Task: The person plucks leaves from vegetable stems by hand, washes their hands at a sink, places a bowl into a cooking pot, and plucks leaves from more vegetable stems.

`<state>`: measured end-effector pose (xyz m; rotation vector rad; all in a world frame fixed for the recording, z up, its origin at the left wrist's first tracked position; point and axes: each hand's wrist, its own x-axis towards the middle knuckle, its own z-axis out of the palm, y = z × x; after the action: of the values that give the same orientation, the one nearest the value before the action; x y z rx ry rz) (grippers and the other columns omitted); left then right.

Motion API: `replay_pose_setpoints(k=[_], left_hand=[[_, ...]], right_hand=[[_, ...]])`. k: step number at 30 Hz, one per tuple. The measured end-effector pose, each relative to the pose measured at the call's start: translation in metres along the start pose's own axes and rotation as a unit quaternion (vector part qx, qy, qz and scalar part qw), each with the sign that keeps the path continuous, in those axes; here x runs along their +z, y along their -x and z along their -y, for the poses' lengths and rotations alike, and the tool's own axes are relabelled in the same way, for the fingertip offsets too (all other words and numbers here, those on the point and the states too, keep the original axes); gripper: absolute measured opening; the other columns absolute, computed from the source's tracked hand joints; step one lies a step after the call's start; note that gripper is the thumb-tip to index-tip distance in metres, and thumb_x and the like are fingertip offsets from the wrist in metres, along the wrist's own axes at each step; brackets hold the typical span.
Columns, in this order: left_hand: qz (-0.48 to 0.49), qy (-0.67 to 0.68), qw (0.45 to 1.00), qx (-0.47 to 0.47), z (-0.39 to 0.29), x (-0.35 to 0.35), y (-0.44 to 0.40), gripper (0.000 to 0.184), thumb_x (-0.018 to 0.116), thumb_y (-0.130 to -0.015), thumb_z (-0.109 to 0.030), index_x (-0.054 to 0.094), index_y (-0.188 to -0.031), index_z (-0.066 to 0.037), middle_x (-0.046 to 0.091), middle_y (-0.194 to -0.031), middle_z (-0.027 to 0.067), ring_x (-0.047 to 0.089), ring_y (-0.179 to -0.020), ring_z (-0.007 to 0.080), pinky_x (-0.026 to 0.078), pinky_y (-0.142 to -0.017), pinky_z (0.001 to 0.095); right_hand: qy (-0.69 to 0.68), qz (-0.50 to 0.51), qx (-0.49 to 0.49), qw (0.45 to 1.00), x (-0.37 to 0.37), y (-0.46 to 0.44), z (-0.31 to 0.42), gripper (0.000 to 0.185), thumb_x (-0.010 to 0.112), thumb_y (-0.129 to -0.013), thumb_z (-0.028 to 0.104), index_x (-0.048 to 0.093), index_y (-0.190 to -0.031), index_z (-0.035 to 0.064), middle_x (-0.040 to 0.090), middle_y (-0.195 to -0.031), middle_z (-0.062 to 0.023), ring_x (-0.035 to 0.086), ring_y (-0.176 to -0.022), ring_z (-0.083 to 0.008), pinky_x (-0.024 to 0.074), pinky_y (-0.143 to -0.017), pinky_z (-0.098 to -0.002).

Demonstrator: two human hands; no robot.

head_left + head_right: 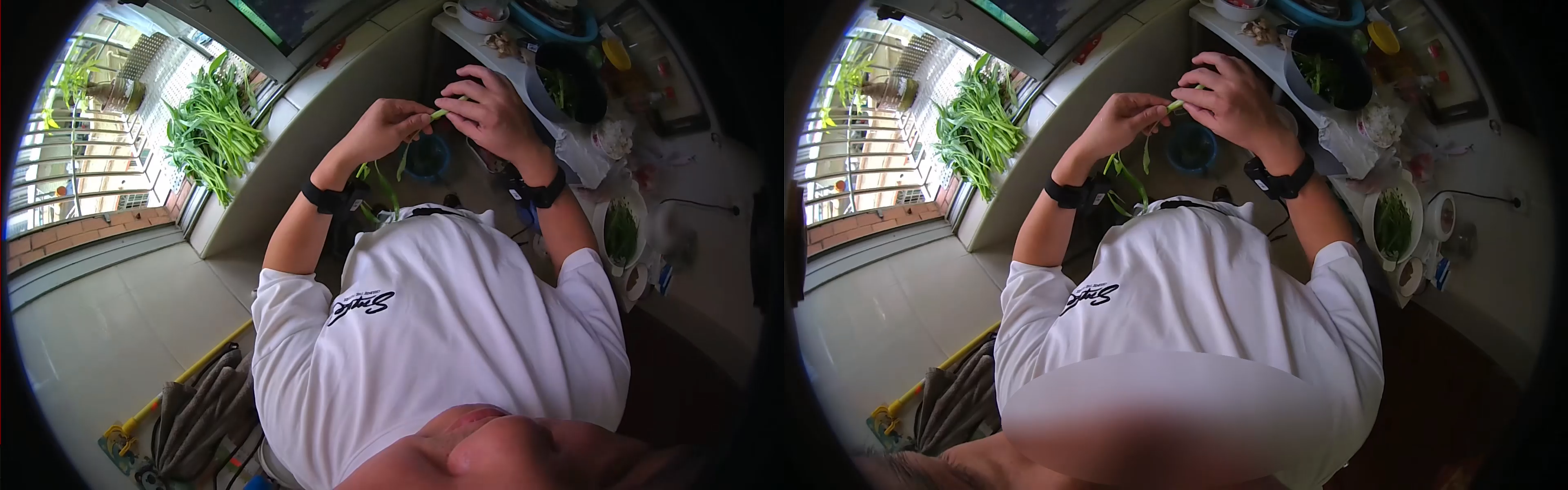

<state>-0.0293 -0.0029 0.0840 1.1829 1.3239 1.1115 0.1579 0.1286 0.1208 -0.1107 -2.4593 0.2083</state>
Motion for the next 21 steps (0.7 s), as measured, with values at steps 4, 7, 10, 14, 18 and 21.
replay_pose_setpoints(k=[4, 7, 10, 14, 18, 21], left_hand=[[-0.003, -0.036, 0.999, 0.006, 0.0, 0.022, -0.01, 0.024, 0.056, -0.095, -0.017, 0.065, -0.106, 0.003, 0.069, -0.082, 0.0053, 0.061, -0.073, 0.0111, 0.051, -0.068, 0.026], [-0.043, -0.13, 0.989, 0.048, -0.004, 0.037, -0.011, 0.022, 0.057, -0.092, -0.016, 0.065, -0.102, 0.002, 0.07, -0.083, 0.0076, 0.064, -0.072, 0.0141, 0.052, -0.068, 0.0276], [-0.068, -0.184, 0.978, 0.074, -0.002, 0.043, -0.014, 0.021, 0.058, -0.089, -0.014, 0.066, -0.1, 0.002, 0.071, -0.084, 0.0086, 0.067, -0.07, 0.0168, 0.053, -0.067, 0.029], [-0.092, -0.215, 0.969, 0.075, 0.004, 0.049, -0.017, 0.019, 0.06, -0.085, -0.015, 0.068, -0.096, -0.001, 0.071, -0.082, 0.009, 0.068, -0.069, 0.0224, 0.053, -0.066, 0.0316], [-0.13, -0.301, 0.939, 0.102, 0.008, 0.052, -0.019, 0.018, 0.064, -0.082, -0.019, 0.07, -0.091, -0.005, 0.07, -0.078, 0.0102, 0.067, -0.068, 0.0294, 0.053, -0.064, 0.0347], [-0.145, -0.313, 0.931, 0.114, 0.006, 0.054, -0.02, 0.017, 0.064, -0.082, -0.019, 0.071, -0.091, -0.006, 0.07, -0.077, 0.0103, 0.067, -0.068, 0.0306, 0.053, -0.064, 0.0353]], right_hand=[[-0.002, 0.029, -0.036, 0.999, -0.002, 0.021, -0.016, 0.015, 0.072, -0.072, 0.013, 0.069, -0.087, 0.0138, 0.062, -0.084, 0.0024, 0.057, -0.092, -0.0192, 0.0472, -0.078, -0.0344], [-0.042, 0.072, 0.007, 0.996, -0.003, 0.032, -0.019, 0.016, 0.072, -0.073, 0.012, 0.069, -0.089, 0.0099, 0.063, -0.086, -0.0011, 0.059, -0.086, -0.0219, 0.048, -0.073, -0.0344], [-0.037, 0.04, 0.0, 0.999, -0.004, 0.03, -0.015, 0.014, 0.071, -0.074, 0.013, 0.068, -0.087, 0.0093, 0.063, -0.083, -0.0016, 0.06, -0.081, -0.0208, 0.0475, -0.07, -0.0344], [-0.048, 0.063, -0.007, 0.997, 0.001, 0.032, -0.022, 0.012, 0.069, -0.074, 0.013, 0.067, -0.085, 0.0084, 0.062, -0.081, -0.0016, 0.06, -0.08, -0.0207, 0.0472, -0.069, -0.0344], [-0.052, 0.051, 0.006, 0.997, 0.004, 0.033, -0.024, 0.007, 0.068, -0.074, 0.015, 0.064, -0.078, 0.0114, 0.059, -0.076, -0.0002, 0.059, -0.077, -0.0204, 0.0479, -0.066, -0.0352], [-0.058, 0.057, 0.011, 0.997, 0.009, 0.036, -0.026, 0.007, 0.068, -0.074, 0.014, 0.064, -0.079, 0.0108, 0.059, -0.075, -0.0007, 0.059, -0.075, -0.0214, 0.0485, -0.065, -0.0356]])
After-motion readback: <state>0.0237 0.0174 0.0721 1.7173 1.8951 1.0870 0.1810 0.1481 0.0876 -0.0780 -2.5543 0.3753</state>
